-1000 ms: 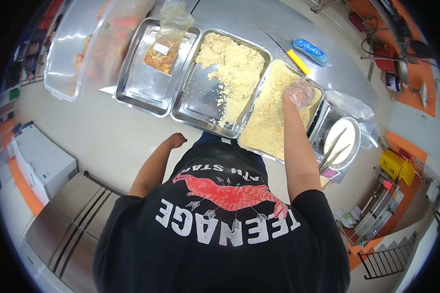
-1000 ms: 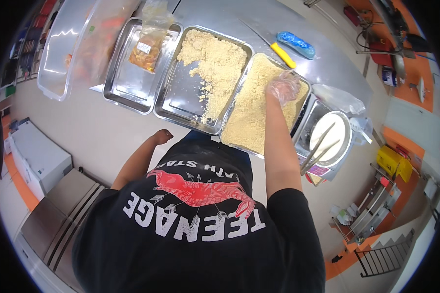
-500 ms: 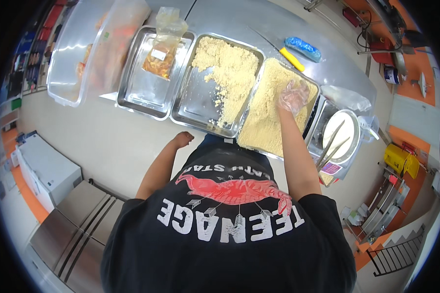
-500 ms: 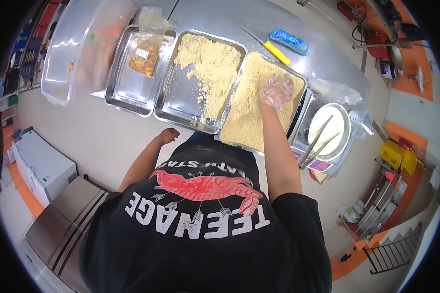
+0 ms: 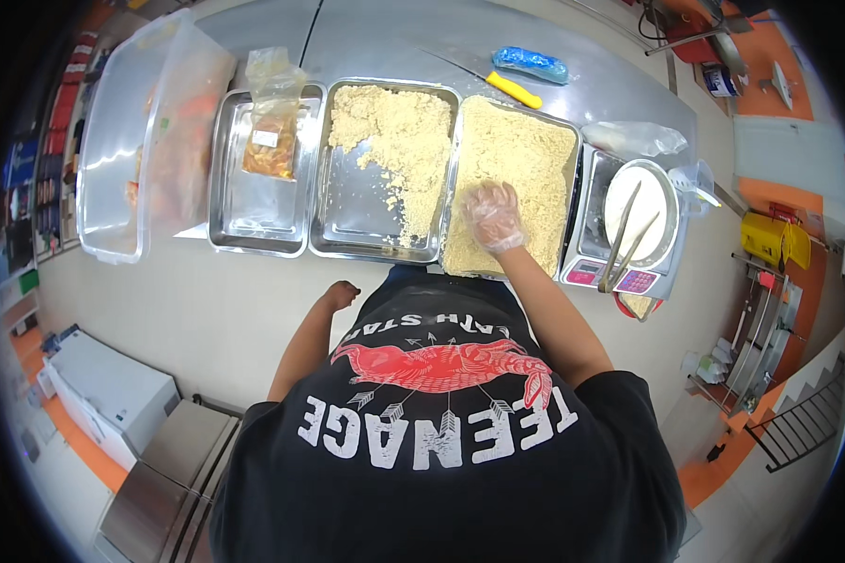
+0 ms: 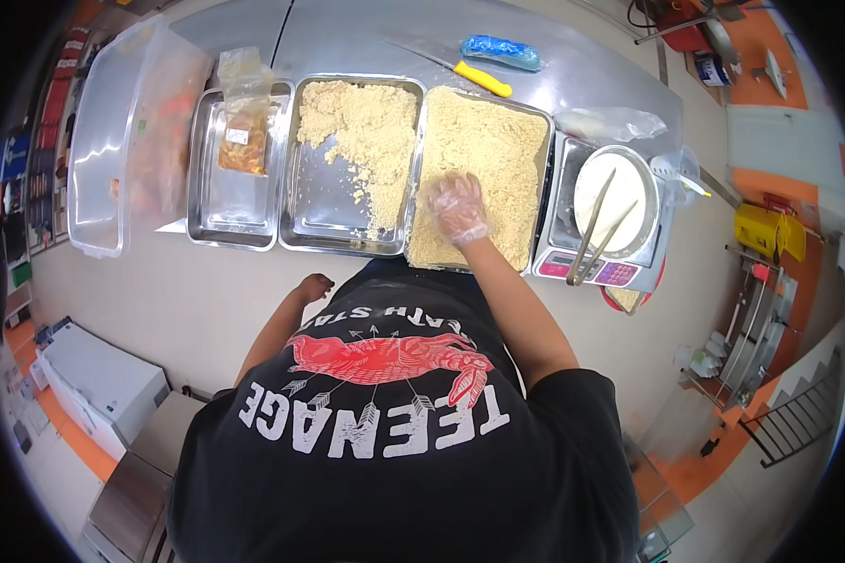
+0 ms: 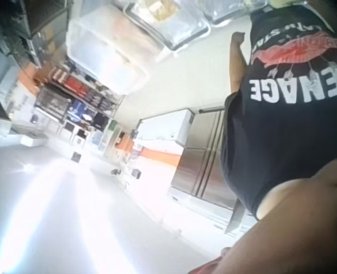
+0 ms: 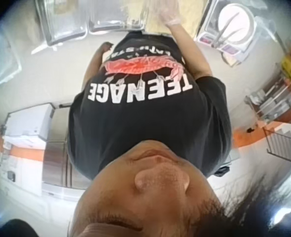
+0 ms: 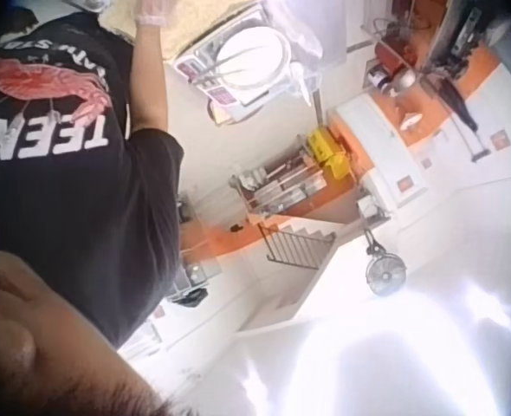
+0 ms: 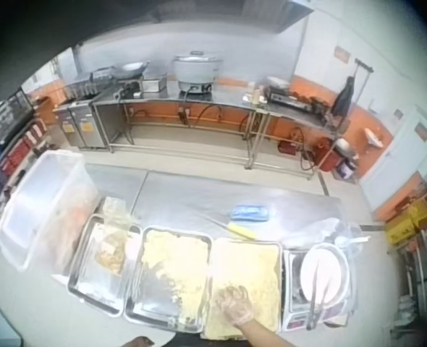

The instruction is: The person breaded pieces of food by dipping them into a tray of breadcrumbs, pressing the crumbs onto the surface, and then placing them into a bowl of liquid with tongs before returning them to the breadcrumb tray.

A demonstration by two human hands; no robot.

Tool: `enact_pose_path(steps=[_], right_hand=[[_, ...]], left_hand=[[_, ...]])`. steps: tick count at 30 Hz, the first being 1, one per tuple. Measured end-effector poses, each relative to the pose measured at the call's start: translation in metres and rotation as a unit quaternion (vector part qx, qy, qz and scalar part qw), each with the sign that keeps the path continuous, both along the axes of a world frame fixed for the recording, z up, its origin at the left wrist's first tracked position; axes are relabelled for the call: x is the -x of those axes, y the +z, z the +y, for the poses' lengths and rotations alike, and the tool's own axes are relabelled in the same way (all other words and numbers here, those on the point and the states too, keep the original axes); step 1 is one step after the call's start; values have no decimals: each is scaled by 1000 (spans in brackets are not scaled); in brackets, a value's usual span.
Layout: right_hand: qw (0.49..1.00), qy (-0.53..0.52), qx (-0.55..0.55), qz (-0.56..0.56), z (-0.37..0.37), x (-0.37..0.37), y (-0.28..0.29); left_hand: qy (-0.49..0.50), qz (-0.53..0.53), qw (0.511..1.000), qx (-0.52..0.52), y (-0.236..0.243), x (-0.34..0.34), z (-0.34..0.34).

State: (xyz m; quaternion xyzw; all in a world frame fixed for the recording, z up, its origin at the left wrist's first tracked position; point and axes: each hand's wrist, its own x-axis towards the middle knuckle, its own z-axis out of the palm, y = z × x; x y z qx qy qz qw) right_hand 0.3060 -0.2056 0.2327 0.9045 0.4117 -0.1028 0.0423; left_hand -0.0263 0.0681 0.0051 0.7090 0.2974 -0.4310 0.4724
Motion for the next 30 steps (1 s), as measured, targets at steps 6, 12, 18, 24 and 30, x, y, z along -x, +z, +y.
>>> enact_pose_path(steps=[6, 12, 18, 24, 30], right_hand=[[995, -47, 19, 88, -45, 21, 33], [995, 60, -66, 40, -63, 33, 14], [997, 60, -12, 51, -56, 25, -19], [982, -120, -12, 148, -37, 12, -10], [872, -403, -198, 194, -36, -32, 38]], left_hand=[[-45, -17, 999, 1, 11, -25, 6], [-242, -82, 967, 9, 4, -33, 15], [-283, -94, 954, -26, 20, -57, 30], [-177, -41, 983, -36, 15, -56, 39], [-259, -133, 956, -21, 5, -27, 33]])
